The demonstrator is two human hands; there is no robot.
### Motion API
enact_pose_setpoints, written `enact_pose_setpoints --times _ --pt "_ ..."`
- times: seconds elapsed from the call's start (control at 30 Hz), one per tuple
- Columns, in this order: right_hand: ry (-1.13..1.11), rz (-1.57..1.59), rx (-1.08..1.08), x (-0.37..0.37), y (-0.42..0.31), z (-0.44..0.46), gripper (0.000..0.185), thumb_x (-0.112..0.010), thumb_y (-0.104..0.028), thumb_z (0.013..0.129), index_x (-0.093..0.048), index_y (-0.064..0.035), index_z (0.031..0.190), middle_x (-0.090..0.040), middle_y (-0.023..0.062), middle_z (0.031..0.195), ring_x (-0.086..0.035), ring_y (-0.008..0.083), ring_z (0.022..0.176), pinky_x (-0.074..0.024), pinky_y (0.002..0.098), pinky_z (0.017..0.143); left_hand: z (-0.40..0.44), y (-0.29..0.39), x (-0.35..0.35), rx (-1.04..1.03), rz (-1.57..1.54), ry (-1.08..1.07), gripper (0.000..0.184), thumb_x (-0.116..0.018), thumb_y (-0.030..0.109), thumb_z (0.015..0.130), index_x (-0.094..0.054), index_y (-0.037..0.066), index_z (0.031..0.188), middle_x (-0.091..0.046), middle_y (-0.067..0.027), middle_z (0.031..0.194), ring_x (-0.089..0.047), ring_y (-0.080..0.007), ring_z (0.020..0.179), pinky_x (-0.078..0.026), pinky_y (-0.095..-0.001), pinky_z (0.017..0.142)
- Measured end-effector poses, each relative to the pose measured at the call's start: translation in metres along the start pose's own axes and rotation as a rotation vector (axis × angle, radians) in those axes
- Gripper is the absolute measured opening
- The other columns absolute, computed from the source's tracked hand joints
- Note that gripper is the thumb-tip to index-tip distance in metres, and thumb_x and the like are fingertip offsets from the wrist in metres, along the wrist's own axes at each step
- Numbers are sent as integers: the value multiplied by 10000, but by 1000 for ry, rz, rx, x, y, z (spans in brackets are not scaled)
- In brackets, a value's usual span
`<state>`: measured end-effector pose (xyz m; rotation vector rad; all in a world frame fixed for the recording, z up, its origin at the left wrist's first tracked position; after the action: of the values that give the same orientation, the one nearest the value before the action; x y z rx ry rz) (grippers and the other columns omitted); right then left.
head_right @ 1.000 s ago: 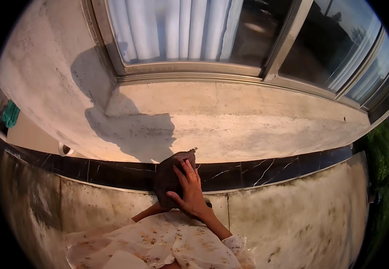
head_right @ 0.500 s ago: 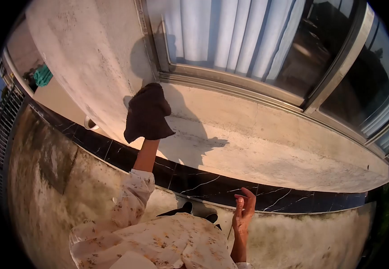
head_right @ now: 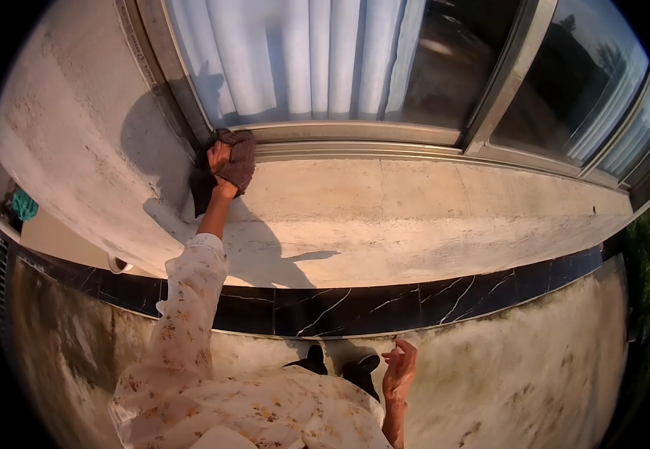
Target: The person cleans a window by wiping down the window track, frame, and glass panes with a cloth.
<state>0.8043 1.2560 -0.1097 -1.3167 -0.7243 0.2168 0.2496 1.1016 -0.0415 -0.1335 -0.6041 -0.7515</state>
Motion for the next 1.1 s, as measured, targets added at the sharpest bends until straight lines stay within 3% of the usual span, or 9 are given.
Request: enact_pose_setpoints --times 0.1,0.13,0.4,0.47,0.57,0.7,0.9,1.07,1.1 --pt "23 -18 4 -3 -2 6 221 -457 -152 925 -525 8 1062 -555 124 992 -632 178 692 -508 278 592 17 82 6 -149 -116 88 187 -579 274 749 -580 95 804 -517 -61 809 -458 -251 851 -318 -373 718" --pt "15 -20 10 -4 -7 9 210 -459 -145 923 -530 1 1057 -555 124 996 -632 178 691 -506 276 589 25 113 -5 -39 17 -178 227 -532 373 753 -583 170 843 -521 -29 858 -437 -245 856 -308 -371 774" --pt "138 -25 -4 17 4 -1 171 -469 -105 913 -551 -9 1028 -556 131 1049 -640 193 682 -502 272 582 55 321 -67 -166 -173 -166 323 -555 437 721 -611 137 615 -543 -46 703 -454 -229 845 -329 -353 755" --pt "196 -29 -75 28 15 -9 160 -473 -109 914 -573 -6 983 -566 124 1031 -641 180 682 -500 266 588 58 345 -78 -178 -120 -325 328 -556 443 724 -620 137 627 -549 -39 717 -452 -227 860 -328 -353 770" --pt "265 4 -142 45 38 -18 181 -474 -143 921 -576 -17 1002 -562 105 999 -640 176 686 -497 267 587 51 355 -93 -221 -155 -30 306 -561 437 724 -631 141 694 -559 -41 776 -447 -231 888 -320 -374 748" --pt "280 64 -189 62 59 -7 176 -485 -144 919 -583 -15 987 -568 99 986 -640 172 685 -496 260 585 51 361 -129 -289 -197 -77 260 -557 395 738 -631 146 737 -559 -47 809 -444 -232 901 -317 -385 737" --pt "145 81 -72 109 67 42 131 -518 -71 891 -593 17 952 -569 113 990 -622 169 681 -499 255 599 72 414 -122 -185 -187 -466 246 -539 361 756 -641 151 835 -565 -55 905 -449 -249 939 -320 -408 758" --pt "126 61 -70 185 109 70 131 -516 -102 898 -594 -1 929 -577 105 1001 -644 183 681 -505 258 571 71 463 -167 -141 -67 -542 342 -496 383 796 -617 165 1031 -548 -66 1099 -447 -296 1086 -302 -466 941" --pt "124 62 -64 202 117 74 131 -516 -102 898 -594 -1 929 -577 105 1001 -644 183 681 -505 258 571 70 461 -178 -4 -222 -639 442 -445 333 840 -519 93 1204 -486 -125 1232 -410 -327 1173 -253 -495 1007"
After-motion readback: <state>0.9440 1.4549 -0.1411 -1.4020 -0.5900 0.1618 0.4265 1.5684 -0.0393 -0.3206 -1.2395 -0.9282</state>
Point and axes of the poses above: each hand's wrist, its own z-axis towards the middle knuckle, its own x-axis out of the back of the hand, y = z × x, the point moved 3 cm from there along z, towards the middle knuckle
